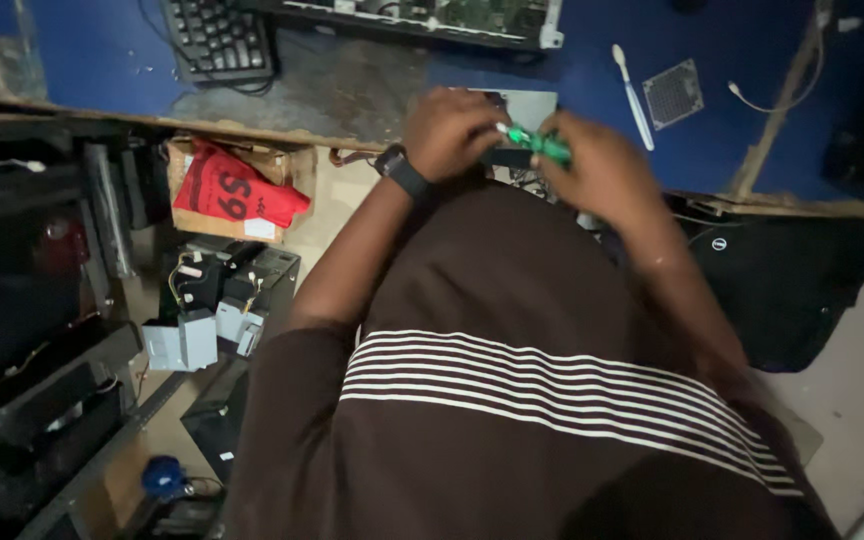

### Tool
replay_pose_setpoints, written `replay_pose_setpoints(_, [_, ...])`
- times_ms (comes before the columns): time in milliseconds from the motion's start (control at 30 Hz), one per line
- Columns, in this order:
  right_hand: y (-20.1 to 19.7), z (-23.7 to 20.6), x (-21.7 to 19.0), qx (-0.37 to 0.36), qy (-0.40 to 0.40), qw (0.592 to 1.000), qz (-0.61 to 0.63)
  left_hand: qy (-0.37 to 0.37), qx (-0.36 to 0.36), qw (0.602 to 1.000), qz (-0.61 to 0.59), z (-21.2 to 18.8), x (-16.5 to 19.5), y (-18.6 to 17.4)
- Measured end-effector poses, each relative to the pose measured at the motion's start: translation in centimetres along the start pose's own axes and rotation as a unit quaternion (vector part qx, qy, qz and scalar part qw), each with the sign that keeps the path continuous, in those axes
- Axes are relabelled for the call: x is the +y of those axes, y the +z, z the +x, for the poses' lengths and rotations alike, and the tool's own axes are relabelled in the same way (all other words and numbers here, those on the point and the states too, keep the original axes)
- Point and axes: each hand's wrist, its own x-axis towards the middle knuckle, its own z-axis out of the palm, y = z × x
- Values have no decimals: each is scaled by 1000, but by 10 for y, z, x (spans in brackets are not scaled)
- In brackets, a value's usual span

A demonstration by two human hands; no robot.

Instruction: The person sits at a repair bench and uses a screwdriver to unscrew screws from a computer power supply unit, repositioning the unit and working on different sides while removing fasteners by hand.

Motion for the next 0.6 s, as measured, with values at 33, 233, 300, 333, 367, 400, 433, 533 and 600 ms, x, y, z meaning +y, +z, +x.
replay_pose_setpoints(33, [14, 5, -8, -30, -4, 999, -37, 7, -28, 1000, -9, -6, 2, -6])
replay_pose_setpoints(233, [71, 60, -32, -159, 19, 987, 30, -24, -54, 998, 0, -44, -32, -66])
replay_pose_setpoints(300, [81, 71, -39, -173, 73, 982, 33, -53, 49, 997, 30, -67, -60, -94])
replay_pose_setpoints(333, [86, 76, -42, -162, 70, 983, 44, -64, 117, 990, 35, -82, -77, -109])
replay_pose_setpoints(367, [93, 81, -46, -150, 67, 985, 56, -71, 184, 979, 41, -97, -96, -125])
replay_pose_setpoints(400, [101, 84, -50, -150, 77, 983, 79, -144, 227, 962, 41, -113, -117, -140])
replay_pose_setpoints(433, [109, 87, -55, -149, 88, 980, 102, -216, 268, 938, 40, -129, -139, -156])
replay_pose_setpoints(533, [129, 95, -60, -152, 111, 970, 156, -355, 369, 859, 0, -180, -211, -217])
replay_pose_setpoints(600, [144, 99, -59, -148, 128, 966, 171, -358, 437, 822, 76, -214, -247, -252])
